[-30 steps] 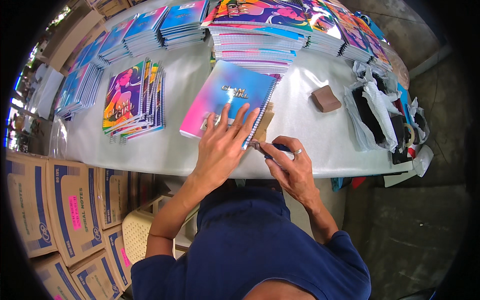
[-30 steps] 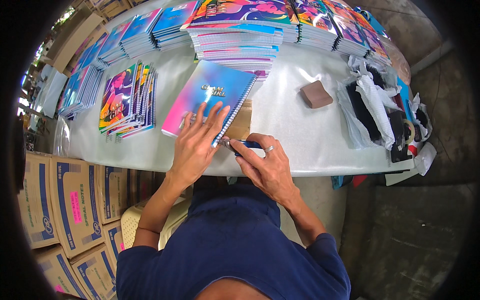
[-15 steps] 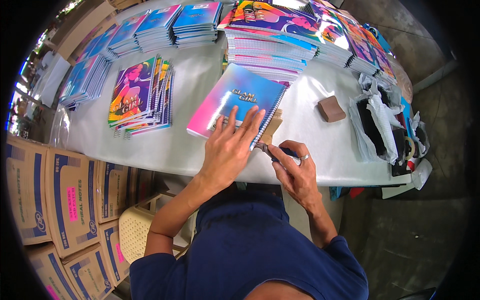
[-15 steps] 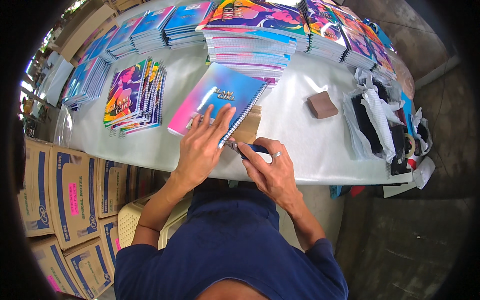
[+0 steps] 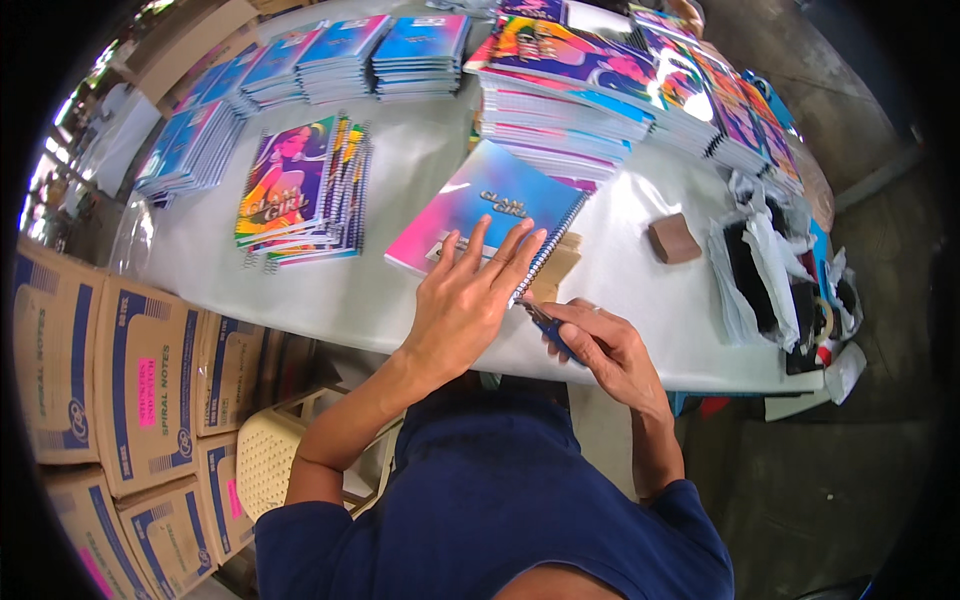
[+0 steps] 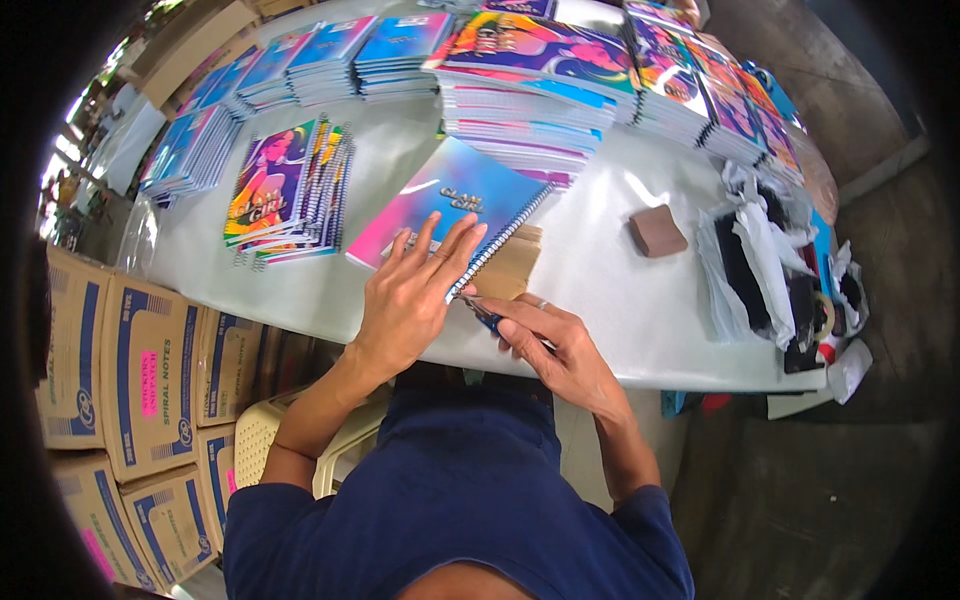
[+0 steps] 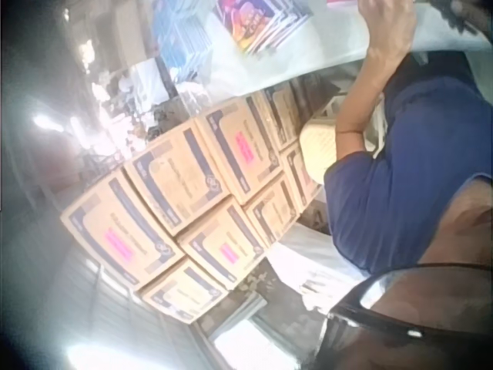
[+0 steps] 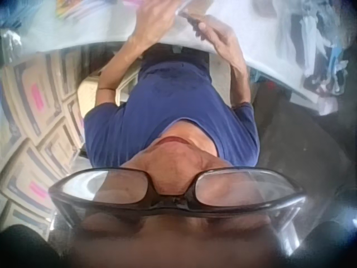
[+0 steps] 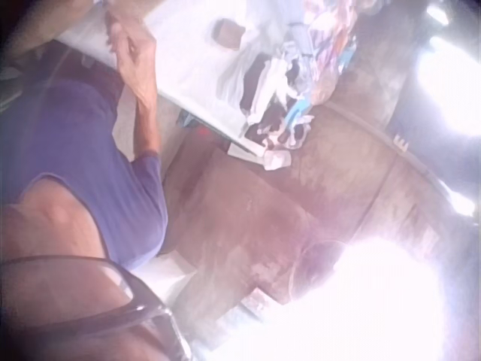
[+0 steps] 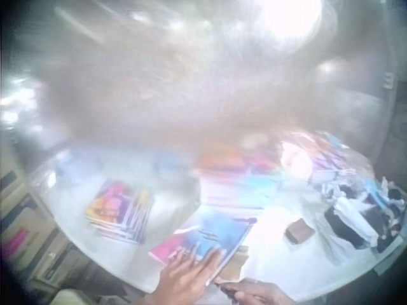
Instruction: The person threads spiral coils into stacks of notebook pages and uses snips to trim the excess wire.
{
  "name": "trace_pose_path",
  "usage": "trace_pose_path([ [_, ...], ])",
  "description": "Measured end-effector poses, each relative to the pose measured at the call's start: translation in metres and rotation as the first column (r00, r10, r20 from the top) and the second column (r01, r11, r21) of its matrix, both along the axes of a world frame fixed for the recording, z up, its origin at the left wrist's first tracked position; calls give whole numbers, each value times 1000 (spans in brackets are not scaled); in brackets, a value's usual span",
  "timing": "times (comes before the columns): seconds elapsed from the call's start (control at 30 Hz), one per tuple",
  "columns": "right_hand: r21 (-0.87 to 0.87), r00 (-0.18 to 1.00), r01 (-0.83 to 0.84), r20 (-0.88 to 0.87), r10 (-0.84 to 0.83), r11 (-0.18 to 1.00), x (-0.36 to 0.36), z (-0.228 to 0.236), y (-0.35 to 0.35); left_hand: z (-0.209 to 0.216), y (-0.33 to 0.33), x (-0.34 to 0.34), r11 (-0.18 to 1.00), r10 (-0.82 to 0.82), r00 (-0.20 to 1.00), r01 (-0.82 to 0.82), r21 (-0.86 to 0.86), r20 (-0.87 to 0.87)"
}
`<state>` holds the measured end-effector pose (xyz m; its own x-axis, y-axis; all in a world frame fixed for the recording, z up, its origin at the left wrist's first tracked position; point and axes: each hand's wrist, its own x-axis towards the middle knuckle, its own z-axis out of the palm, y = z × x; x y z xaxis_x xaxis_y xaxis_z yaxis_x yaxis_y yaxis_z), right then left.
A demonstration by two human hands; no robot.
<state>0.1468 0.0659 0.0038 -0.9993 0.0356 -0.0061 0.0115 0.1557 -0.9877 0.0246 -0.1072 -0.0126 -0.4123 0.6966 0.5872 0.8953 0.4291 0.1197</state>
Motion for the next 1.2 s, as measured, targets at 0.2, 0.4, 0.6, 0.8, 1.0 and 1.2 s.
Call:
trace_pose_path([
  [0.2,363,877,422,-395,-273,831,-23,-10,37,42,-58,-60,757,-135,876,-210,619,463],
  [0.4,583,828,561,-392,-401,588,-46,-76,93,60,-139,-127,128,-282,854,-417,900,436],
  [0.6,835,857,512,-480,-186,201,-59,-120,122,64,-186,-167,545,-51,893,-351,762,447],
  [0.8,791,838,542,-481,-258,284,-61,-124,121,184,-232,-204,971,-206,778,88,222,593],
  [1.0,814,850,519,-461,-254,262,-66,-145,120,203,-151,-293,843,-49,908,261,-471,417],
  [1.2,720,852,523,-456,-257,456,-66,-142,120,-10,-141,-331,591,717,688,-512,-624,115],
])
